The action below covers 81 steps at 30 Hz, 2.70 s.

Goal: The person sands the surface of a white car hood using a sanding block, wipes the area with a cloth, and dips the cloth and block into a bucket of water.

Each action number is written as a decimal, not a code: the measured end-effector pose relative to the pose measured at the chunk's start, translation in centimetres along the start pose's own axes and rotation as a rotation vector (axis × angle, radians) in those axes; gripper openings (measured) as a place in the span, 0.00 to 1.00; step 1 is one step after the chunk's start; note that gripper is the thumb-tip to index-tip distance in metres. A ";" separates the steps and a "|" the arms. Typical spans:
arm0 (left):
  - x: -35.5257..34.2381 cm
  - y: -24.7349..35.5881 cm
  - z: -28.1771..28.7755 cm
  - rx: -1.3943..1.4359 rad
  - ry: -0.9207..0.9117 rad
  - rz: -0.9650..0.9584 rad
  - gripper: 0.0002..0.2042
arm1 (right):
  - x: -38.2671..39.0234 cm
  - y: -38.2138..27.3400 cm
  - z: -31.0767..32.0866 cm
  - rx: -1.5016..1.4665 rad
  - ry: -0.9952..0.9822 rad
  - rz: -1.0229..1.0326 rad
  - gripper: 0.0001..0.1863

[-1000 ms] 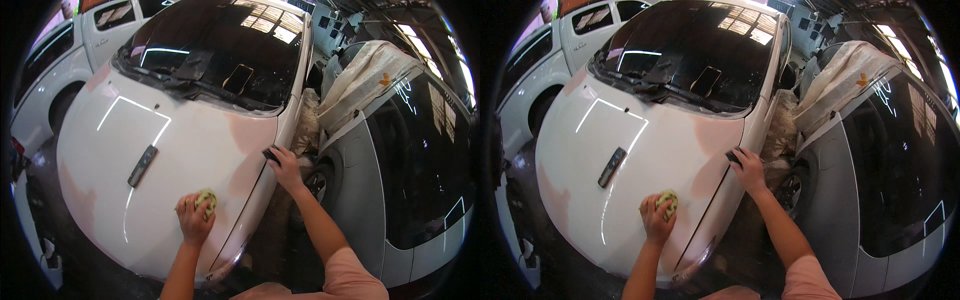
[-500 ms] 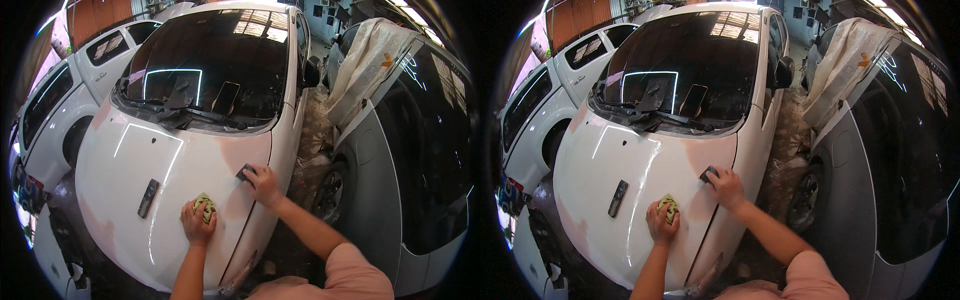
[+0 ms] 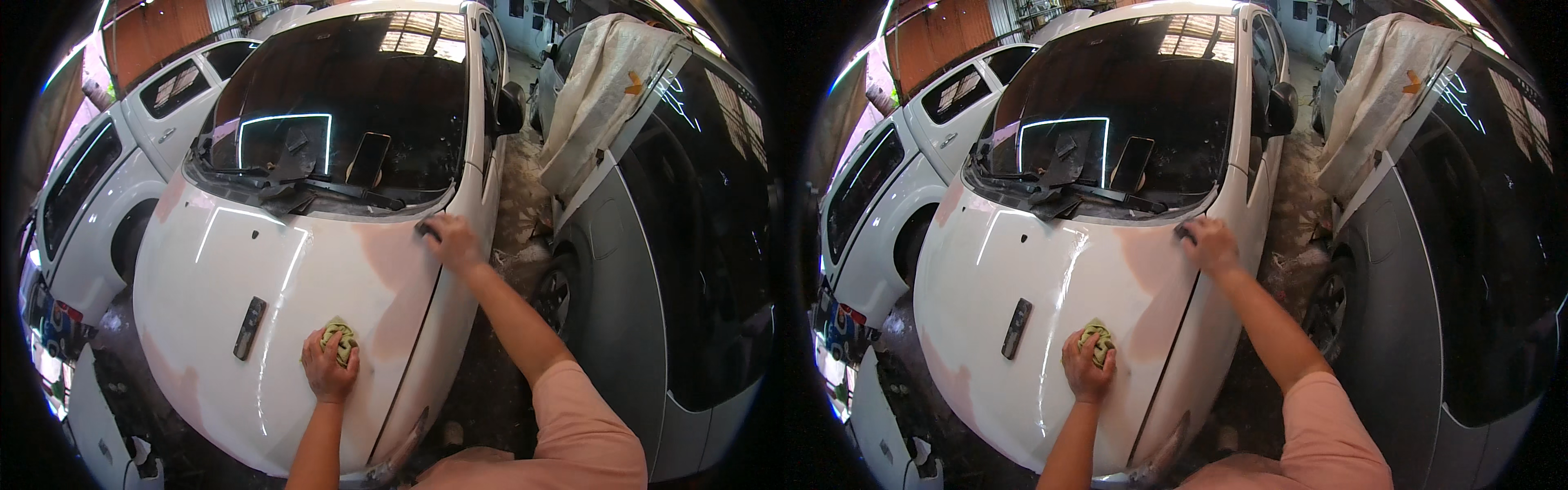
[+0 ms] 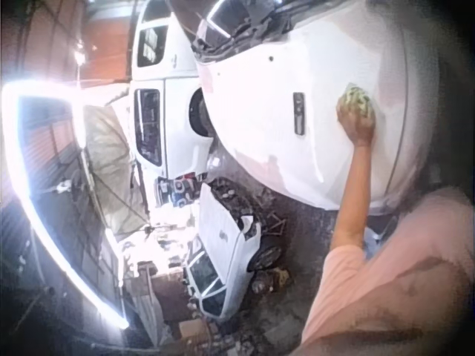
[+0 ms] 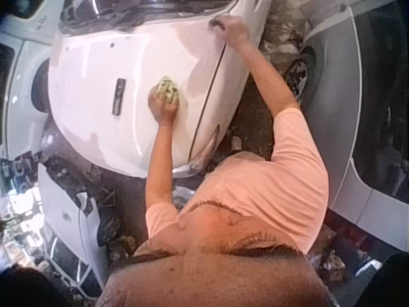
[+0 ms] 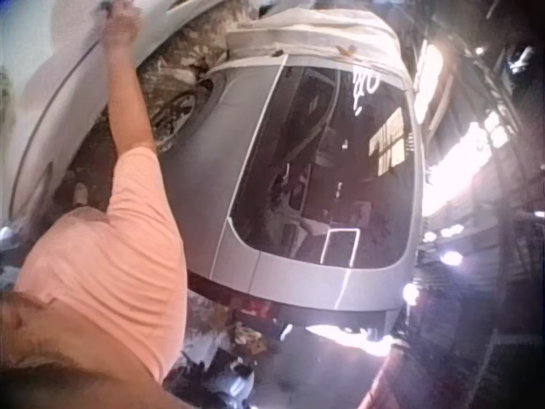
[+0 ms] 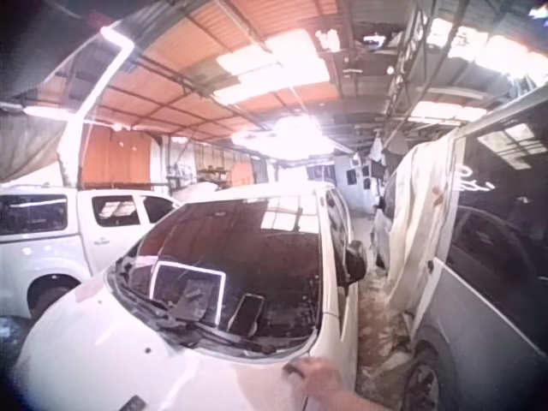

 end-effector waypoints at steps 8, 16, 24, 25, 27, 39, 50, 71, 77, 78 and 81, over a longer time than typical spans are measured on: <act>1.1 -1.8 1.2 -0.058 0.003 0.012 0.22 | 7.9 -12.0 -2.1 -0.134 -0.122 0.219 0.16; 0.4 -1.1 0.5 -0.051 -0.004 0.011 0.22 | 3.7 -6.6 -3.8 0.060 -0.138 -0.054 0.20; 0.3 -0.3 0.0 -0.015 -0.005 -0.011 0.22 | -1.8 2.0 1.0 0.086 0.091 -0.086 0.17; 0.3 -0.2 -0.2 -0.010 -0.012 -0.008 0.22 | -1.3 2.1 0.3 0.100 0.036 -0.124 0.17; 0.2 -0.7 0.5 -0.025 -0.012 0.009 0.22 | 0.3 -1.5 -1.6 0.103 -0.074 -0.179 0.16; 0.3 -0.5 0.7 -0.042 -0.008 -0.008 0.22 | 0.2 -0.6 -1.2 0.111 -0.099 -0.158 0.17; 0.3 -0.5 1.0 -0.041 0.021 -0.019 0.22 | -2.5 -0.6 1.9 -0.028 0.011 -0.117 0.17; 0.4 -0.2 0.4 0.032 0.031 -0.016 0.19 | 1.9 -4.2 -0.7 0.065 -0.035 -0.120 0.12; 1.4 -1.9 0.6 0.005 0.021 0.020 0.19 | 11.4 -18.7 -1.9 -0.136 -0.218 0.192 0.14; 1.1 -1.8 0.4 0.014 0.022 0.026 0.19 | 9.9 -16.3 -1.4 -0.170 -0.185 0.159 0.14; 0.9 -1.5 0.2 -0.006 0.016 0.045 0.20 | 6.2 -12.1 -0.1 -0.195 -0.165 0.177 0.16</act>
Point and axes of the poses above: each hand's wrist, its own x-axis away from the middle knuckle, its own z-axis out of the back of the hand, y = z × x, the point moved 8 cm from there along -x, towards the middle knuckle, and after that the axes turned 3 degrees about y, right-handed, at the moved point
